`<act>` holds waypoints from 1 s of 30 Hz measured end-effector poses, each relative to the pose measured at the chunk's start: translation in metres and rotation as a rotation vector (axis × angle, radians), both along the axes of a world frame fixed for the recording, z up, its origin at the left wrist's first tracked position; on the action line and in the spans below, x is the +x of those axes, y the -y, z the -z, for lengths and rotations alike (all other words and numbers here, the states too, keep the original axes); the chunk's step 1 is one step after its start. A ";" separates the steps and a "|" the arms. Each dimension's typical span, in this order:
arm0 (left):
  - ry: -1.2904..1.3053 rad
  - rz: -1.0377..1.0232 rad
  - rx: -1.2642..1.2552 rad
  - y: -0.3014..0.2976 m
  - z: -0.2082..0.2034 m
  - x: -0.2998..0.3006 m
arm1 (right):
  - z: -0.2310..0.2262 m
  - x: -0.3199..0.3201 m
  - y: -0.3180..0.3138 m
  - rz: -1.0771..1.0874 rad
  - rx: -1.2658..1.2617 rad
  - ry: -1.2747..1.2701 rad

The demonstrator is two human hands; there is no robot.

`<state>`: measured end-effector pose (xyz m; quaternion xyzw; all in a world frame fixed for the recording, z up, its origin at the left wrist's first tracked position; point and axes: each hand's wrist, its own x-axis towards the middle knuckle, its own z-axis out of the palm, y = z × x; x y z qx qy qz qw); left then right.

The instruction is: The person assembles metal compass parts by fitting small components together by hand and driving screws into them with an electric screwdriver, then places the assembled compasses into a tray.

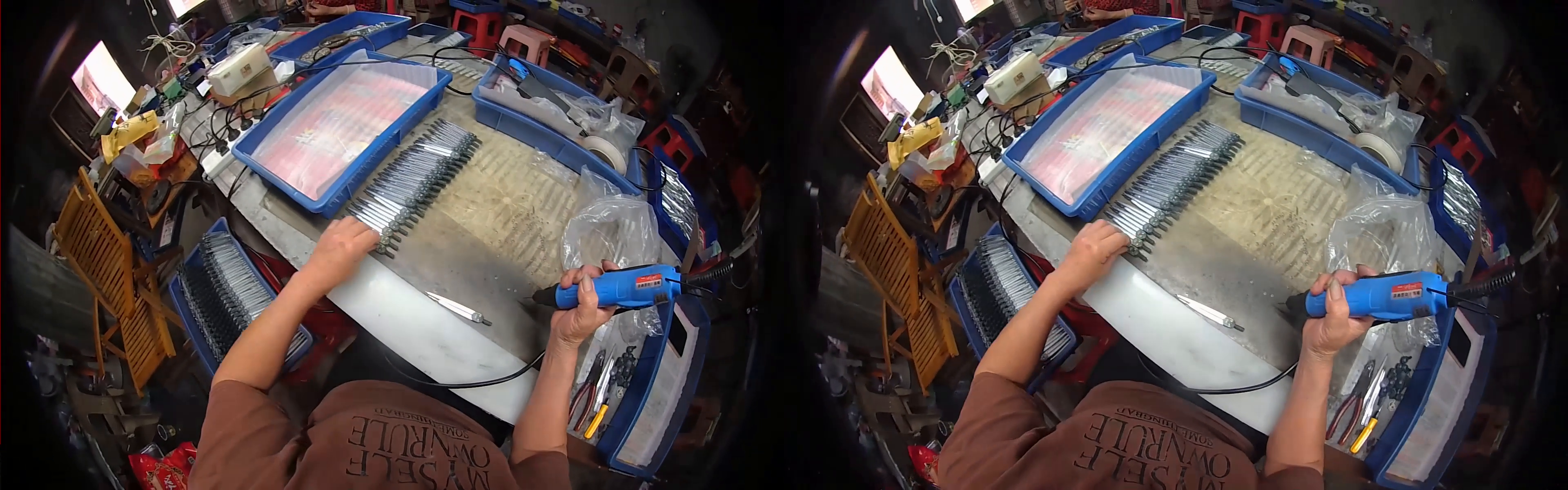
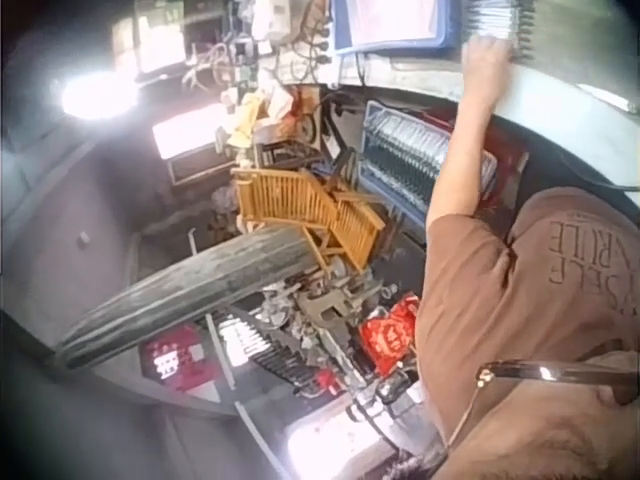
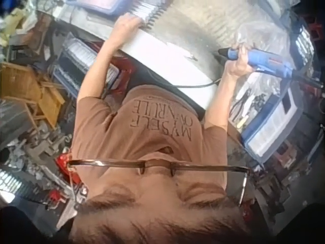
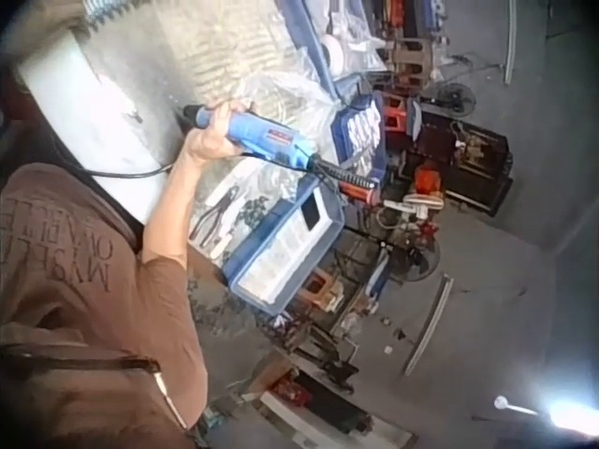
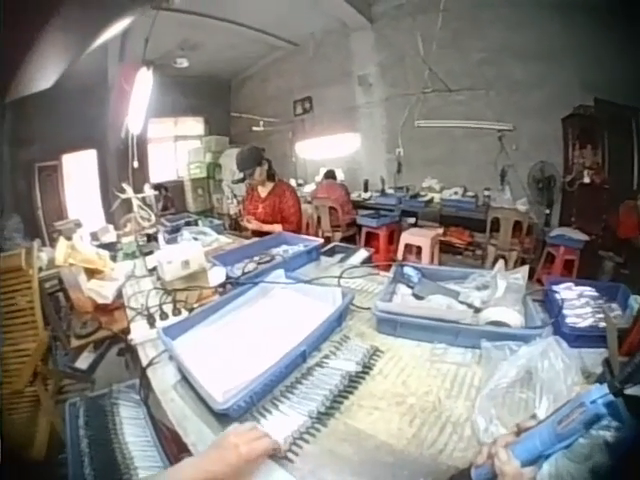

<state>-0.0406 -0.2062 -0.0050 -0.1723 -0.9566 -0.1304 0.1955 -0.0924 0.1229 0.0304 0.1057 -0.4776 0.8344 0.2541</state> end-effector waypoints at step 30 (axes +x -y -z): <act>0.107 -0.041 -0.025 0.018 0.012 0.008 | 0.006 -0.007 -0.011 0.000 0.114 -0.010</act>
